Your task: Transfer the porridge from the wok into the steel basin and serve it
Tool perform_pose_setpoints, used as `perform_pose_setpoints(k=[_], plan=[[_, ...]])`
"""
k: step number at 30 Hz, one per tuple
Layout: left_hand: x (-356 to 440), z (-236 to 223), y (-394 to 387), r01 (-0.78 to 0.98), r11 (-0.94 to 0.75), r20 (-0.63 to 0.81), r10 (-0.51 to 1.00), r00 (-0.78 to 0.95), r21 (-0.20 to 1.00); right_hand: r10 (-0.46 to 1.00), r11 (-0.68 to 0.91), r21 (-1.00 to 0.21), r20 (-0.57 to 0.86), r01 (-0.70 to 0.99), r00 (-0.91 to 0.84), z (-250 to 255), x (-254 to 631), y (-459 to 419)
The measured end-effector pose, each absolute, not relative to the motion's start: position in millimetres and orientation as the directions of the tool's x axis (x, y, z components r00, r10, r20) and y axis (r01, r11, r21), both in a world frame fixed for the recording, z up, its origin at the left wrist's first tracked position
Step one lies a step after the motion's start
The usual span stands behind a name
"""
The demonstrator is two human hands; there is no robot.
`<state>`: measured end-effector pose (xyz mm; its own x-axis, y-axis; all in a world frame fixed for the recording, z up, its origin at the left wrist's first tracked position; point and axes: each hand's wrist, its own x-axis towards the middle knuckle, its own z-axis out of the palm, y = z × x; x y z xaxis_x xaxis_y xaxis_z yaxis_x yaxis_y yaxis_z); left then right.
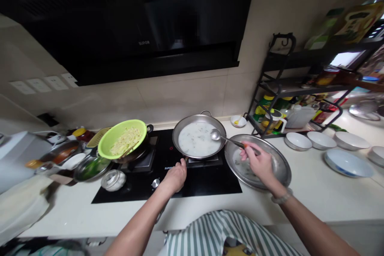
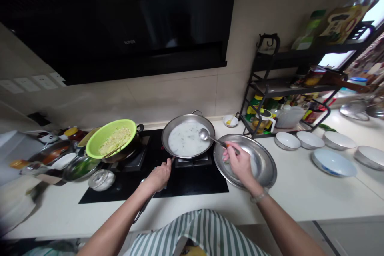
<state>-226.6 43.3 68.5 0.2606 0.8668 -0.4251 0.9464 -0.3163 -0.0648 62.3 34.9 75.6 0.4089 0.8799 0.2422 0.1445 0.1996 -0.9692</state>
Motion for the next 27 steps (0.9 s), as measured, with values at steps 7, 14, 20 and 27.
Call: perform_pose_setpoints(k=[7, 14, 20, 27], plan=[[-225, 72, 43, 0.954, -0.296, -0.439, 0.864, 0.247, -0.047, 0.942, 0.204, -0.958, 0.248, 0.201, 0.228, 39, 30, 72], [-226, 71, 43, 0.953, -0.299, -0.419, 0.871, 0.258, -0.036, 0.89, 0.078, -0.991, 0.021, -0.108, 0.456, 36, 31, 79], [-226, 72, 43, 0.948, -0.314, -0.421, 0.867, 0.266, -0.048, 0.869, 0.071, -0.975, -0.044, -0.211, 0.494, 47, 40, 72], [-227, 69, 44, 0.95, -0.309, -0.423, 0.867, 0.263, -0.043, 0.846, 0.079, -0.974, -0.048, -0.214, 0.531, 49, 49, 65]])
